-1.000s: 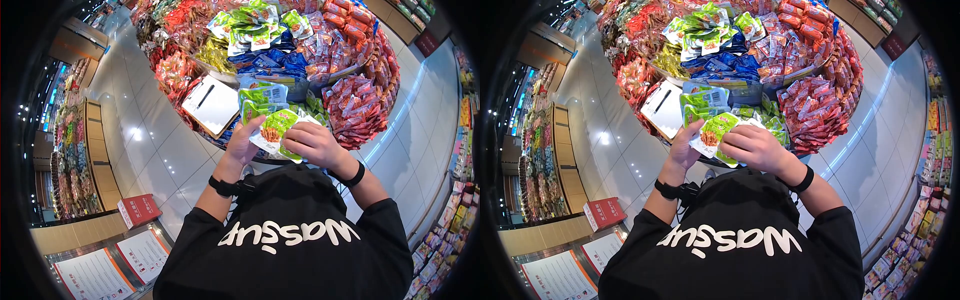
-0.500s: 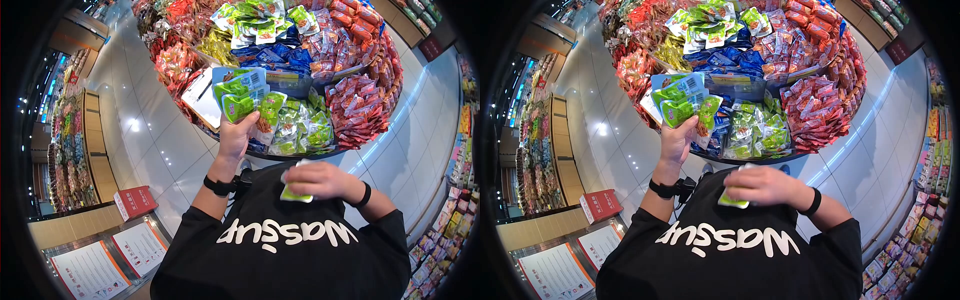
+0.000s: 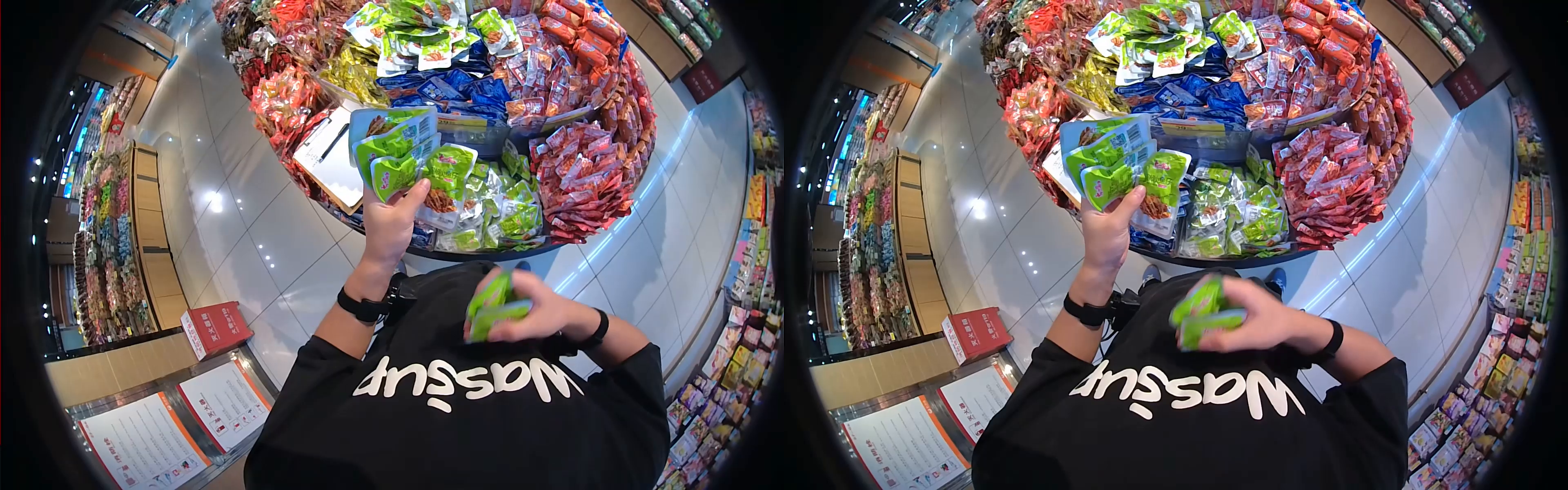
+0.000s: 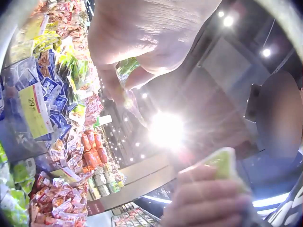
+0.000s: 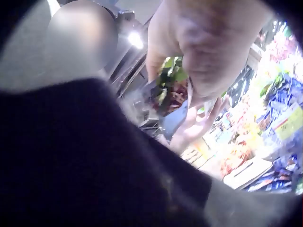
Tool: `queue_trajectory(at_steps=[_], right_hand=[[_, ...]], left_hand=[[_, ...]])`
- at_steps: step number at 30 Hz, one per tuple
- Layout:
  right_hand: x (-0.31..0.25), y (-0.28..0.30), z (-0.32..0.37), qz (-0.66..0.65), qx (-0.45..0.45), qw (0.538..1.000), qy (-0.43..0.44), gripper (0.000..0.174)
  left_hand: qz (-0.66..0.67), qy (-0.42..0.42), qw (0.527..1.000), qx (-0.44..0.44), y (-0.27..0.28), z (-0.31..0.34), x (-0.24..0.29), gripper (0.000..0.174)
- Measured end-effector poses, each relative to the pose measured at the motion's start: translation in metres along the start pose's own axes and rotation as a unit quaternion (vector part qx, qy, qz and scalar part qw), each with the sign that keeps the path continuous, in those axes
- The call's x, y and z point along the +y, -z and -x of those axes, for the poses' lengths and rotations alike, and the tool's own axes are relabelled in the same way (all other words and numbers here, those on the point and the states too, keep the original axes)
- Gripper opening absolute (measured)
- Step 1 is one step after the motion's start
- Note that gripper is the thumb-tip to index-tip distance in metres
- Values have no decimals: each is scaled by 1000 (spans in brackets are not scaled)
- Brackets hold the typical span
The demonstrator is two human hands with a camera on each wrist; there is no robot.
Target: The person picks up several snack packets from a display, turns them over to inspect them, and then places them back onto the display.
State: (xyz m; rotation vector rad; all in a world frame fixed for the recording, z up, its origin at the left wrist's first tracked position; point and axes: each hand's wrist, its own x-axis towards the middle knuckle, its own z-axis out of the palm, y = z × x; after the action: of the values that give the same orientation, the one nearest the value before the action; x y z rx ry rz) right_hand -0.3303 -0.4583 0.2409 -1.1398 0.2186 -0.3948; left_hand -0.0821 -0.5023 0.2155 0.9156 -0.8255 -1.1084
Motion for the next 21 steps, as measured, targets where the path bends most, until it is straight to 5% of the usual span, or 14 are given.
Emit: queue_trajectory(at_steps=[2, 4, 6, 14, 21], right_hand=[[0, 22, 0, 77, 136, 987, 31, 44], [-5, 30, -10, 17, 387, 921, 35, 45], [2, 50, -24, 26, 463, 881, 92, 45], [15, 64, -77, -205, 438, 868, 114, 35], [20, 50, -89, -245, 420, 860, 156, 31]], left_hand=[[2, -1, 1000, 0, -1, 1, 2, 47], [-5, 16, 1000, 2, -2, 3, 2, 47], [4, 24, 1000, -1, -7, 5, 2, 46], [-29, -1, 999, -25, -22, 5, -26, 49], [-58, -28, 998, -13, -37, 7, -31, 46]])
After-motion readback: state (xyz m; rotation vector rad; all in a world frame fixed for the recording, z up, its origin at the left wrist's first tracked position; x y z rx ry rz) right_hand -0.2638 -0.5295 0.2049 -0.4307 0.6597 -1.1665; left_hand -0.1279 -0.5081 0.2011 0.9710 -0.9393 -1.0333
